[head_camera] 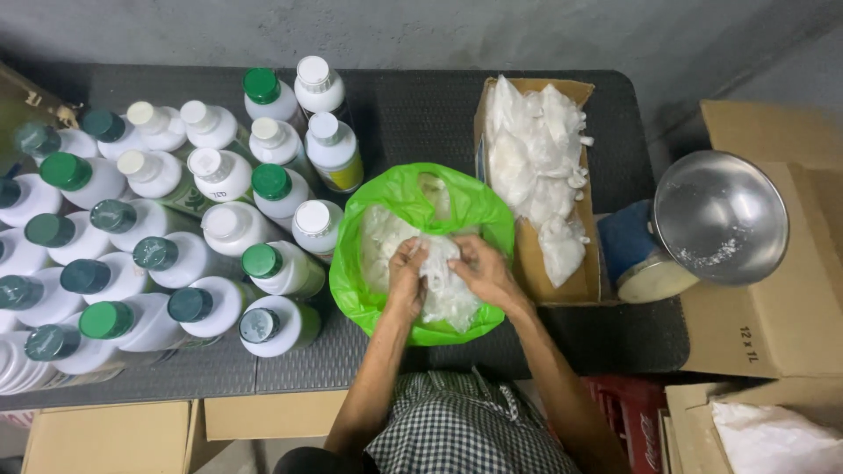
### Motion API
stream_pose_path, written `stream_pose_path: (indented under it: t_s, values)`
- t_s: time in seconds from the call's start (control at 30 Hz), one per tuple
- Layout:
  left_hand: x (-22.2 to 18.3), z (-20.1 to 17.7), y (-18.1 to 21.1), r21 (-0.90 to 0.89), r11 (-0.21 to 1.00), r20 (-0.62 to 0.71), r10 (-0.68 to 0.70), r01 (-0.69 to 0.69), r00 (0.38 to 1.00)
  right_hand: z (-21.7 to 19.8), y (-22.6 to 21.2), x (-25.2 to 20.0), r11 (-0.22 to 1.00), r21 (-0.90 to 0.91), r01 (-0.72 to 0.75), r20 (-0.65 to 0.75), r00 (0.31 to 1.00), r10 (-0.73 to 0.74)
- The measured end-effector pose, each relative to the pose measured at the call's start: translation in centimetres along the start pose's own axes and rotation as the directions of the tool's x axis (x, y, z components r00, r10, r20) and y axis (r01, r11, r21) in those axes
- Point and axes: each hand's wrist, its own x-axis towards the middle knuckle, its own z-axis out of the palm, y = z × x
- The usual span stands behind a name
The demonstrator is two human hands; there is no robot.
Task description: Measure and bag white powder using a scoop and a weighing scale.
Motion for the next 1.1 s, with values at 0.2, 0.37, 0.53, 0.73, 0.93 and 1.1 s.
stream_pose_path:
  t_s: [0.2, 0.37, 0.53, 0.73, 0.93, 1.1]
  values:
    - [0.5, -0.7, -0.2, 0.519, 0.818, 0.142, 0.202, -0.246, 0.969, -1.4, 3.6, -0.3, 0.970, 0.112, -0.215, -0.267, 0.934, 0.238]
    - [-2.3, 2.5, 7.2, 0.918, -0.176, 0.377, 0.665, -0.355, 0.644, -1.4, -2.3, -1.2, 0.953, -0.303, -0.009, -0.293, 0.952, -0.084]
    - [5.8, -4.4, 3.3, 0.927, 0.002, 0.308, 0.572, -0.376, 0.760, 3.6, -1.1, -1.4, 0.831, -0.545, 0.113, 0.004, 0.991, -0.132]
    - [7.9, -4.7, 3.1, 0.647, 0.697, -0.039, 0.434, -0.308, 0.900, 5.3, 2.9, -1.2, 0.698, -0.716, 0.004, 0.172, 0.970, 0.172]
    - [2.0, 0.8, 6.2, 0.841, 0.100, 0.356, 0.639, -0.532, 0.682, 4.4, 2.3, -1.2, 0.755, -0.656, 0.000, 0.215, 0.958, 0.187]
    - [-1.5, 1.8, 4.9, 0.869, 0.143, 0.298, 0.613, -0.473, 0.732, 4.4, 2.6, -1.8, 0.772, -0.634, 0.035, 0.196, 0.973, 0.118]
